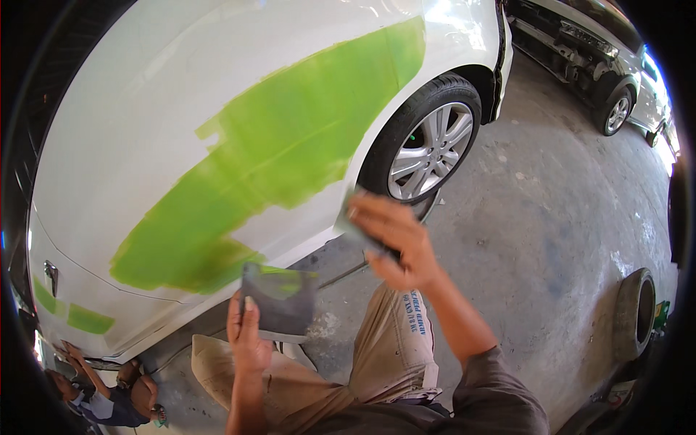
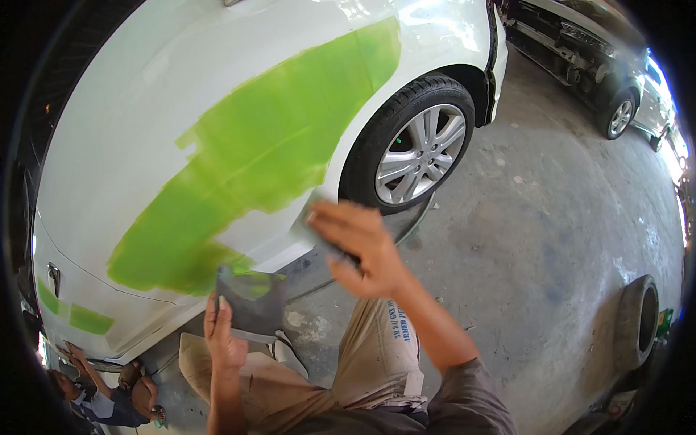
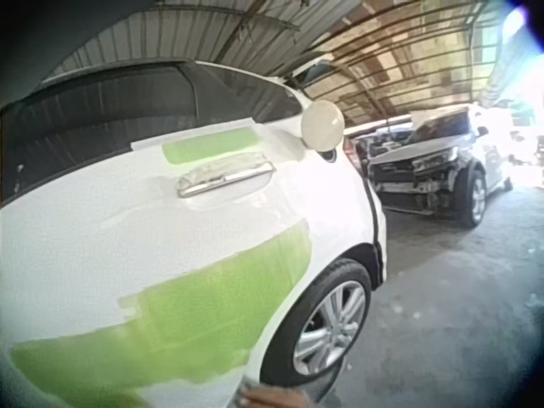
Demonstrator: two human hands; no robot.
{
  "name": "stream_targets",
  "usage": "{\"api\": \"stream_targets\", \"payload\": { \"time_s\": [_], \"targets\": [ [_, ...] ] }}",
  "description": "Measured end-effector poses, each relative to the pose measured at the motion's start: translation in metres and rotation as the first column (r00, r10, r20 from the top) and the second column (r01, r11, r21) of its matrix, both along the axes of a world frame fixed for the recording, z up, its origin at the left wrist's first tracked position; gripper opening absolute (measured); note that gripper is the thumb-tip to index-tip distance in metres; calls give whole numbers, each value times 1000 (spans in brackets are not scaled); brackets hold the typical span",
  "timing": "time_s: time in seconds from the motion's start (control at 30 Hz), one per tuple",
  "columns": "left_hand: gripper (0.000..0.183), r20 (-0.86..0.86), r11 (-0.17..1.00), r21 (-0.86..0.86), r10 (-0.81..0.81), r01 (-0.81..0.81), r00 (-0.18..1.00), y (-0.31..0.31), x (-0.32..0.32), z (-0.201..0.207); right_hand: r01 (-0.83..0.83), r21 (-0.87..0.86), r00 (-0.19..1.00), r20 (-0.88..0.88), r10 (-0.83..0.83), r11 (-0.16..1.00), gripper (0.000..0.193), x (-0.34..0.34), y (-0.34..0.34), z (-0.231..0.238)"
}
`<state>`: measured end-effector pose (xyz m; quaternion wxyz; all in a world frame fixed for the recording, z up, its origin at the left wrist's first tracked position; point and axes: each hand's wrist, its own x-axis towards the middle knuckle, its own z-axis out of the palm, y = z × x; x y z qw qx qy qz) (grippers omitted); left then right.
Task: Sanding and smoothing green body filler on a white car door using hand tools.
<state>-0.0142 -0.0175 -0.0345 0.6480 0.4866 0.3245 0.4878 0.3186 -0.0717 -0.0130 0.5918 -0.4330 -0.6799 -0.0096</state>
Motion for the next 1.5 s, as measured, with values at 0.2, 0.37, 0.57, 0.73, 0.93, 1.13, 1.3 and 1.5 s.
{"api": "stream_targets", "payload": {
  "time_s": [0.2, 0.37, 0.57, 0.73, 0.93, 1.13, 1.3, 1.5],
  "targets": [
    [42, 99, 970, -98, -214, 223, 972, -19, 55, 25, -433, -169, 873, -323, 365, 885, 62, -42, -39, 12],
    [45, -20, 978, 74, -193, 194, 981, -25, 55, 38, -231, -410, 964, -221, 149, 882, 59, -26, -47, 19],
    [36, -138, 911, 411, 20, 39, 990, -27, 71, 83, 173, -202, 952, -216, -216, 964, 61, -40, -70, 34],
    [44, -181, 838, 534, -14, 110, 983, -34, 82, 75, 396, -89, 916, 104, -387, 914, 72, -75, -83, 59],
    [40, -325, 688, 711, 139, 145, 935, -51, 85, 77, 399, -138, 914, 142, -380, 907, 74, -90, -83, 65],
    [43, -313, 609, 790, 302, 70, 900, -33, 76, 76, 212, -357, 974, 158, -165, 910, 59, -60, -84, 80],
    [46, -194, 771, 621, 326, -141, 925, -19, 44, 75, 506, -86, 862, 61, -503, 858, 51, 2, -28, 68],
    [39, -281, 898, 438, 172, -34, 944, -29, 18, 35, 721, 135, 666, 134, -734, 679, 59, 97, 52, 92]
  ]
}}
